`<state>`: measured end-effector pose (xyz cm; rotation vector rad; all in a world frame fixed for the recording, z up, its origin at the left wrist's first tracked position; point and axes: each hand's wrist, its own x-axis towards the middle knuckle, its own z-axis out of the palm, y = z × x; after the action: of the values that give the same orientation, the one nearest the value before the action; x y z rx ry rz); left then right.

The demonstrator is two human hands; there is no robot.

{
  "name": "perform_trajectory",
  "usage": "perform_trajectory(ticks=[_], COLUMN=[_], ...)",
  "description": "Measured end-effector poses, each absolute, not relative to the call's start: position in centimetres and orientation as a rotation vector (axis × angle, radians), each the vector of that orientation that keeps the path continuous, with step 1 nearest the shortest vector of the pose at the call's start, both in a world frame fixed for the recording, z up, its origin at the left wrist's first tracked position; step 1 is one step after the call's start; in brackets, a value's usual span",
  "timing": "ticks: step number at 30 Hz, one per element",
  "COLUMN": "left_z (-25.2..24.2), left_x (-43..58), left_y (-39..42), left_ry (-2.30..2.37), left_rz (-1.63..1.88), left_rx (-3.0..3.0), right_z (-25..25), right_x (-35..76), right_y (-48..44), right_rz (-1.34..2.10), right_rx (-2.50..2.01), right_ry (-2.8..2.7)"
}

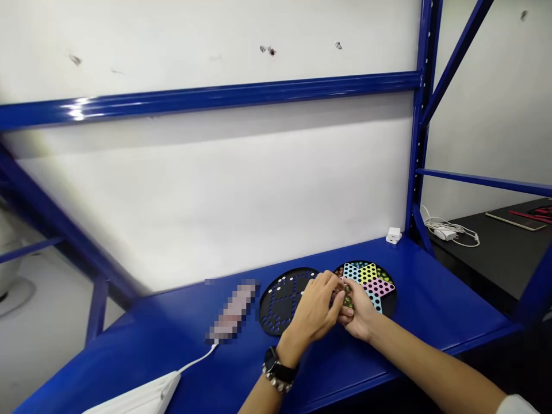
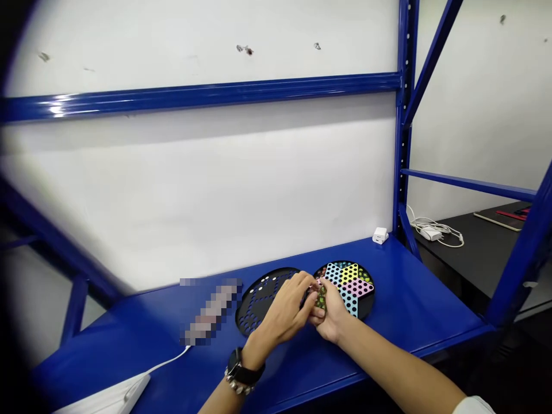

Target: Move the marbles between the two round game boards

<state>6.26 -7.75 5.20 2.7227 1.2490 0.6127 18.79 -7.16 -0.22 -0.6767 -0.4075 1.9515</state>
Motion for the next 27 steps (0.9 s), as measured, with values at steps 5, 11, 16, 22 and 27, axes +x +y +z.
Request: perform_trajectory(ticks=[5,11,16,22,27], left_z=[3.2,0.7,1.0,1.2,2.5], left_x=[-0.1,-3.1,-2.1,-2.1,-0.2], left_y=[-6.3,-5.3,-5.7,-5.9,-7.1], left_ry=[1.495,1.476,1.494,1.53,1.376], left_rz=[0.47,0.269,0.288,0.292,0.711], left_rx=[2.429,2.318,2.366,2.403,2.276], right_z=[0.3,0.3,0.1,-0.2,0.2], right_x=[18.9,18.8,18.8,18.6,18.2], right_y=[-7.6,-7.8,-7.8,-8.0,-8.6], right_rz=[1.88,1.854,1.96,2.066,2.031], right_rx=[-0.698,-0.739,-0.765,-0.754,-0.824], right_ry=[-0.32,-0.403,-0.441,-0.516,-0.644])
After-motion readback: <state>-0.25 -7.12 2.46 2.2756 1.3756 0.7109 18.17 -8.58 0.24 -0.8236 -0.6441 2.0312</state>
